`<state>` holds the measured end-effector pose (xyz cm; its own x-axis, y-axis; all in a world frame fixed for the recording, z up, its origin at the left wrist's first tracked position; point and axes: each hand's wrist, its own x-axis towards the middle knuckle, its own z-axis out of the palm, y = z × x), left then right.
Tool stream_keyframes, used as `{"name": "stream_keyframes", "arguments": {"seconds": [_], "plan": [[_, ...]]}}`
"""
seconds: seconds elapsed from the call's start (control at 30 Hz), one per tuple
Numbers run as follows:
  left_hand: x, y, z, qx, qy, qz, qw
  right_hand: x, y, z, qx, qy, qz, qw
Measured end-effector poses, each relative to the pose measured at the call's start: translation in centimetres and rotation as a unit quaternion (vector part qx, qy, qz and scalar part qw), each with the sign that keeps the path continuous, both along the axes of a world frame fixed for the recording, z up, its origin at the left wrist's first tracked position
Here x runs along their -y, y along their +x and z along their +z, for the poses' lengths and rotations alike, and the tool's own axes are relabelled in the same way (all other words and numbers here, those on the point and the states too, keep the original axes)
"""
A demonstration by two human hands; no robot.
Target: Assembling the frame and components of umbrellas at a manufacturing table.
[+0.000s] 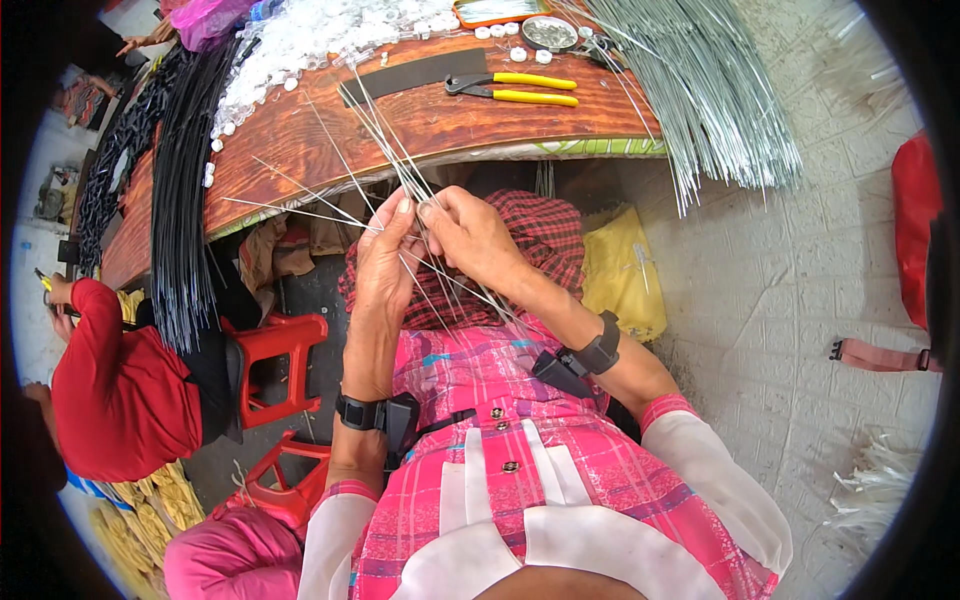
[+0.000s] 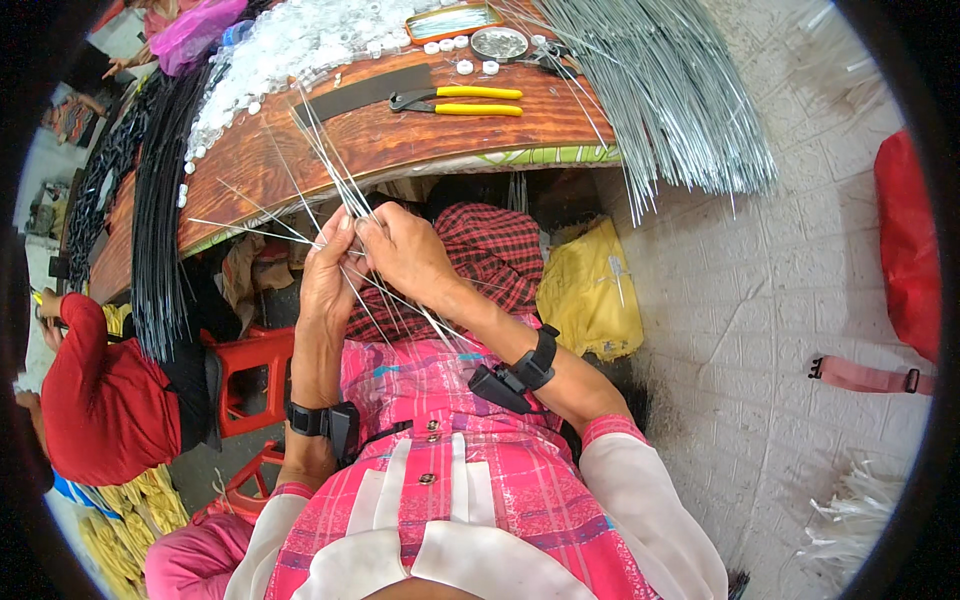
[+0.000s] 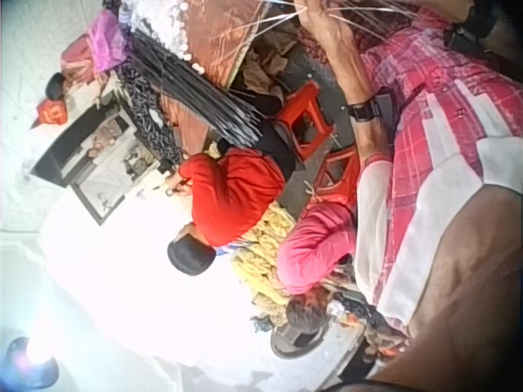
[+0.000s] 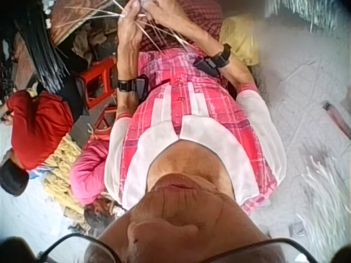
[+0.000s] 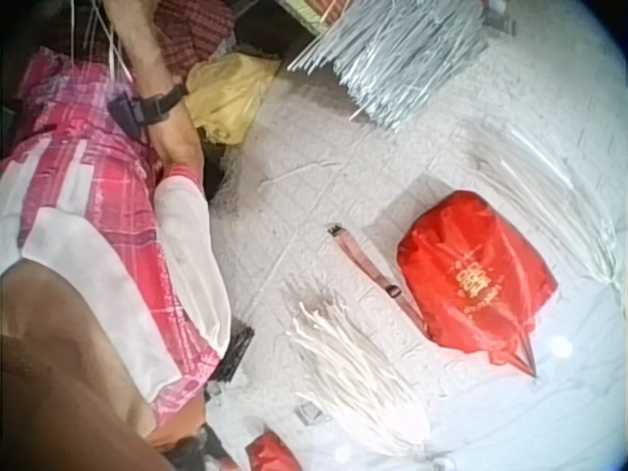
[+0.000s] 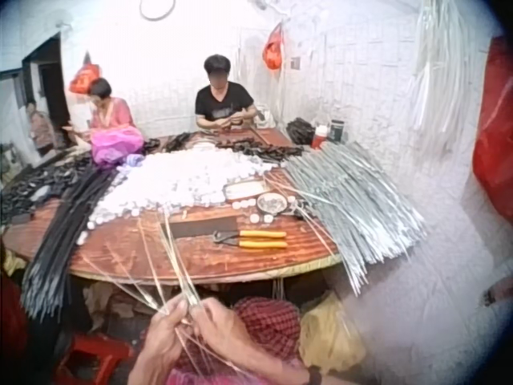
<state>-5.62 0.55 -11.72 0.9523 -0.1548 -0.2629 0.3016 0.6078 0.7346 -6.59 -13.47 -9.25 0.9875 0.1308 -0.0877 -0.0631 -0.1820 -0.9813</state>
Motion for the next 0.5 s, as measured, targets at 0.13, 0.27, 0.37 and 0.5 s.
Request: {"name": "stream_keyframes", "arguments": {"seconds": [0.13, 0.27, 0.37, 0.5], "plan": [[-0.4, 0.1, -0.3, 0.005, -0.021, -0.007, 1.0, 0.2, 0.0, -0.1, -0.015, 0.081, -0.018, 0.996], [-0.4, 0.2, -0.4, -0.001, -0.022, -0.001, 1.0, 0.7, 0.0, 0.7, -0.039, 0.137, -0.025, 0.989], [-0.3, 0.1, 0.2, -0.012, -0.029, -0.006, 0.999, 0.9, 0.3, 0.3, 0.005, 0.098, -0.04, 0.994], [-0.7, 0.4, 0.2, -0.02, -0.043, -0.002, 0.999, 0.9, 0.2, -0.3, 0.068, 0.053, -0.036, 0.996]]}}
